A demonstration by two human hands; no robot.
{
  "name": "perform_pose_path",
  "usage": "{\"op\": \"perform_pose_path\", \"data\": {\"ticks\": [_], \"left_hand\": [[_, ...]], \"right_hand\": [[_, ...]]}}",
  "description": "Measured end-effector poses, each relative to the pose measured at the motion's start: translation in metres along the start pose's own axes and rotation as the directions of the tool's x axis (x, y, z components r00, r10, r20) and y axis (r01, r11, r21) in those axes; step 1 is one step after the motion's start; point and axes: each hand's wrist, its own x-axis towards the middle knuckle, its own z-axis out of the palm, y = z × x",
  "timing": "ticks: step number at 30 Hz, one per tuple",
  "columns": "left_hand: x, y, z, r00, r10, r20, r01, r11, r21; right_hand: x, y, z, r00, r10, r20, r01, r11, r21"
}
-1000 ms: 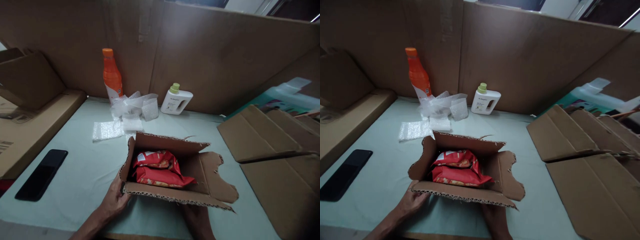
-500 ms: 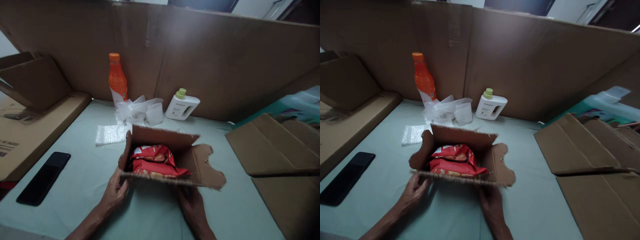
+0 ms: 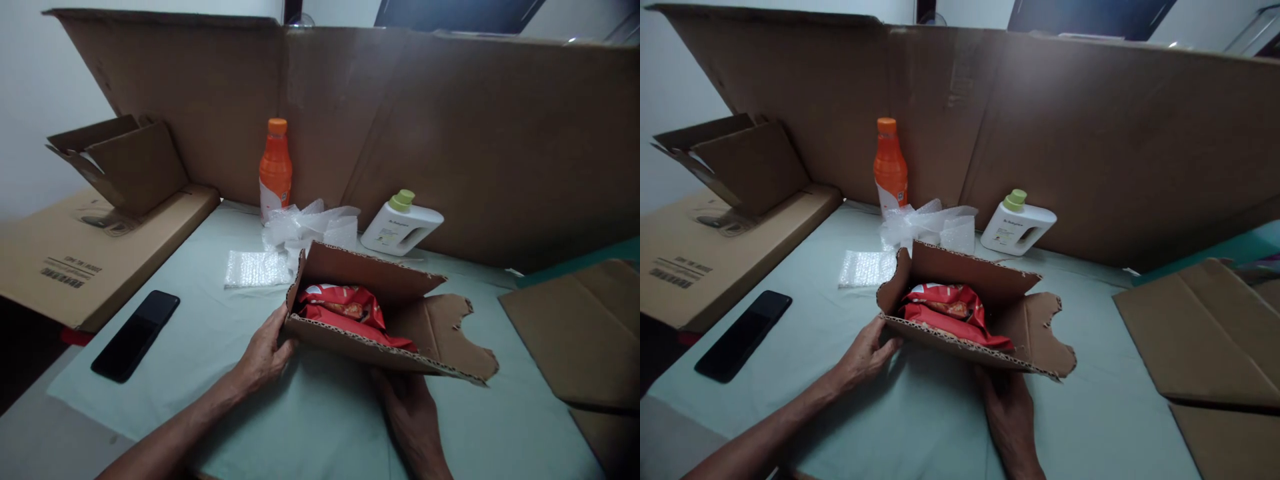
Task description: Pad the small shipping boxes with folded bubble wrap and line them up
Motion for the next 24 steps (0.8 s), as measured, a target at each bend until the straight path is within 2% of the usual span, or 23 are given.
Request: {"op": "perform_pose_path", "data": {"ticks": [5, 9, 12, 15, 18, 20, 22, 24], "left_hand": [[-0.003, 0.009, 0.008, 0.993, 0.114, -0.03, -0.115, 0.993, -0.016], [0.026, 0.016, 0.013, 0.993, 0.117, -0.002, -0.117, 0.992, -0.046], [0.044, 0.01, 0.01, 0.995, 0.087, 0.047, -0.086, 0.996, -0.023], [0.046, -0.009, -0.013, 0.988, 0.151, 0.02, -0.153, 0.98, 0.131], [0.046, -0.027, -0.053, 0.967, 0.2, -0.156, -0.13, 0.919, 0.371], [0.051, -0.029, -0.069, 0.955, 0.216, -0.202, -0.101, 0.88, 0.464], [0.056, -0.023, -0.062, 0.964, 0.25, -0.092, -0.183, 0.873, 0.452], [0.056, -0.01, -0.035, 0.953, 0.296, 0.059, -0.298, 0.893, 0.337]], "right_hand": [[-0.003, 0.006, -0.01, 0.997, -0.007, -0.082, 0.0, 0.996, -0.094], [0.018, -0.009, -0.01, 0.996, -0.021, -0.082, 0.014, 0.997, -0.077], [0.037, -0.012, -0.003, 0.998, -0.027, -0.06, 0.024, 0.998, -0.051], [0.044, -0.005, 0.0, 0.999, -0.022, -0.027, 0.022, 1.0, -0.008], [0.046, -0.002, -0.001, 1.0, -0.01, 0.002, 0.01, 0.998, 0.064], [0.05, -0.007, 0.0, 0.998, -0.012, 0.054, 0.007, 0.995, 0.101], [0.057, -0.014, 0.002, 0.991, -0.028, 0.129, 0.011, 0.992, 0.125], [0.063, -0.016, 0.0, 0.986, -0.058, 0.156, 0.034, 0.988, 0.15]]}}
